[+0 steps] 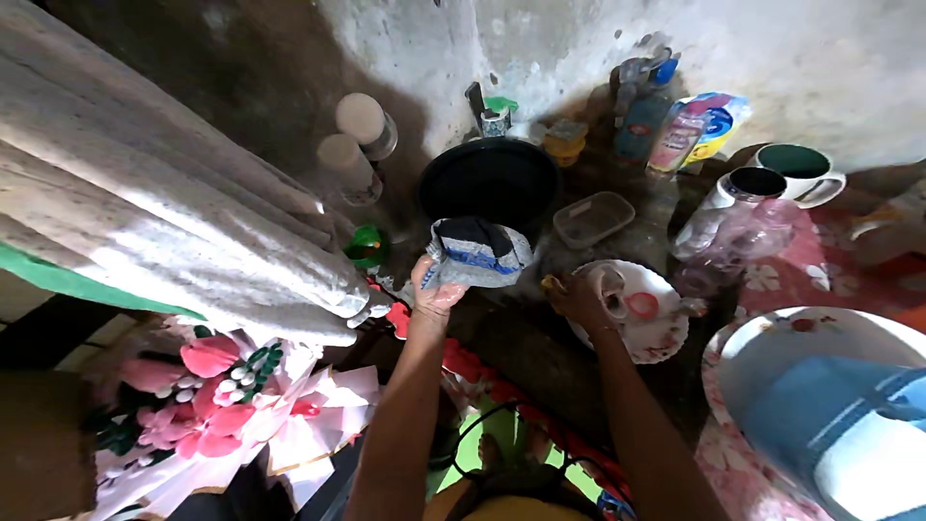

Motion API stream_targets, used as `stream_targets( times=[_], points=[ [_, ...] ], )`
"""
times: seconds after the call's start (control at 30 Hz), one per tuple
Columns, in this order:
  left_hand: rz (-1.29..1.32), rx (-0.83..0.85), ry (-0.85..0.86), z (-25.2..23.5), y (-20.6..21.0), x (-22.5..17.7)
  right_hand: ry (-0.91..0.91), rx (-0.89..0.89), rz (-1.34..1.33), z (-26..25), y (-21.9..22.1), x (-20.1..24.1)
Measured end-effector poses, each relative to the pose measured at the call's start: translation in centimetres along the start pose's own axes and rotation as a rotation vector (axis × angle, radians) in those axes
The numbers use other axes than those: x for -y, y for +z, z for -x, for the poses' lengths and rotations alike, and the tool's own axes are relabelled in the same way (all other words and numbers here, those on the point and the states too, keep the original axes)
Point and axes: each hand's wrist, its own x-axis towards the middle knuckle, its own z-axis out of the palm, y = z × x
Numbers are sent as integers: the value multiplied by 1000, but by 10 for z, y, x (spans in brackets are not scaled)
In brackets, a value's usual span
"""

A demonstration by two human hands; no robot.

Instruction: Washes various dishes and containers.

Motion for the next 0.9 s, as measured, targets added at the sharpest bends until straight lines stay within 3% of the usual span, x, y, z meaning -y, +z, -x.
stream_targets(
  times=[0.1,0.2,0.3,0.47,0.63,0.8,0.9],
  points=[
    [11,-53,-23,-3,-1,1,12,15,22,-1,-1,1],
    [-7,31,-47,-4,-3,4,10,21,30,0,-3,4],
    [-208,183,-35,-6,1,-5,-11,-52,-8,15,-6,23],
    [-550,-133,183,1,3,-39,-100,273,278,43,38,40],
    [-733,-335,135,35,-11,-39,-145,308,273,12,70,74],
    [-777,-311,110,84,-29,-44,-428,167,-22,-34,129,93],
    [-783,-263,95,113,-39,-51,-548,251,99,-68,151,113]
  ],
)
